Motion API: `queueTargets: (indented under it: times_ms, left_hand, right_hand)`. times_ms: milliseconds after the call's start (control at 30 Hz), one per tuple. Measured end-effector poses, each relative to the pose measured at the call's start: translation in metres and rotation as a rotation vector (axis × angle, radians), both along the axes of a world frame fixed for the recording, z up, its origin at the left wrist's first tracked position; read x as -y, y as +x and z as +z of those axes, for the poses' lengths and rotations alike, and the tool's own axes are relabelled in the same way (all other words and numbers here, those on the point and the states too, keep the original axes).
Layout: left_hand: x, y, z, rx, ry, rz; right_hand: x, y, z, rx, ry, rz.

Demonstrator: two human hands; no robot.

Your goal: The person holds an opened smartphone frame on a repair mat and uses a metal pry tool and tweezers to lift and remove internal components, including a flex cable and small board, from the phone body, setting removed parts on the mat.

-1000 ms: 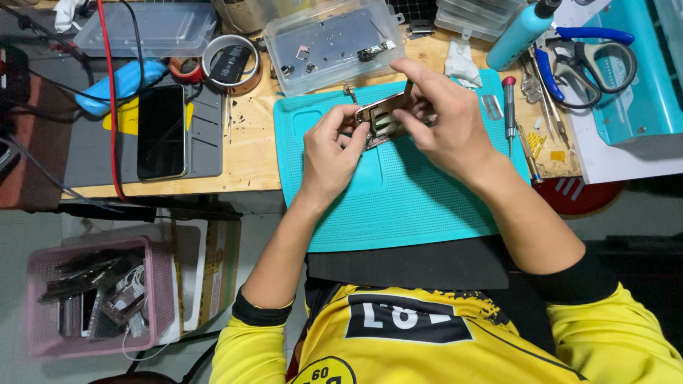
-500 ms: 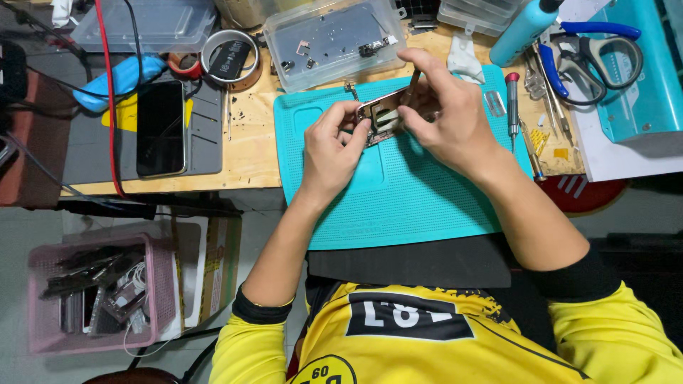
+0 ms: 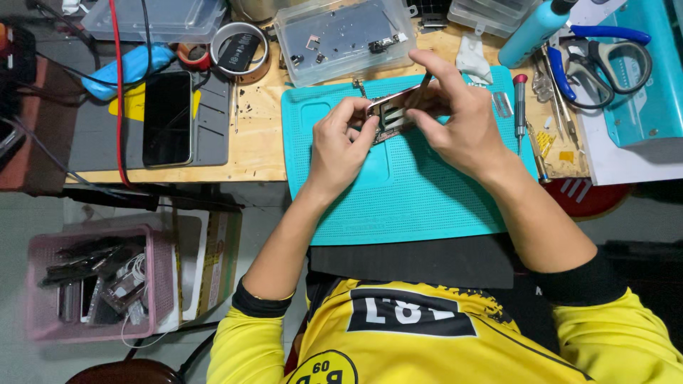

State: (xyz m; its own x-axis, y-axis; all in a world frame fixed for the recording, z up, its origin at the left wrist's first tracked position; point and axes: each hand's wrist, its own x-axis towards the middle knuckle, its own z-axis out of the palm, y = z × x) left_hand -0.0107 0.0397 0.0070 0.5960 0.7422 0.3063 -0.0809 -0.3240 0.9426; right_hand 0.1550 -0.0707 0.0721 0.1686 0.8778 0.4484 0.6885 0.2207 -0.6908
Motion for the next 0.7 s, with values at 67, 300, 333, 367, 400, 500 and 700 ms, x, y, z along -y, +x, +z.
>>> queueTargets:
  times_ms: [67,300,333,367,400,500,700]
  left_hand:
    - [0.000,0.001,-0.002,0.025,0.035,0.017]
    - [-0.002,0.005,-0.001,0.122,-0.029,0.005]
    - [-0.002,0.004,0.000,0.129,-0.055,-0.010]
    - [-0.003,0.004,0.002,0.137,-0.081,-0.023]
    - [-0.003,0.002,0.004,0.145,-0.106,-0.036]
    - [-0.009,-0.009,0.008,0.138,-0.037,-0.038]
    - [-0.025,-0.049,0.008,0.204,-0.232,-0.036]
  right_hand:
    - [0.002,0.001,-0.001,0.003,0.042,0.006]
    - [0.009,0.004,0.018,-0.291,0.085,0.043]
    - [0.008,0.004,0.024,-0.355,0.100,0.048]
    - [0.006,0.003,0.030,-0.418,0.112,0.055]
    - [0.001,0.002,0.035,-0.401,0.109,0.035]
    - [-0.021,0.004,0.052,-0.368,0.109,0.024]
    - [-0.082,0.005,0.065,-0.392,0.016,0.239]
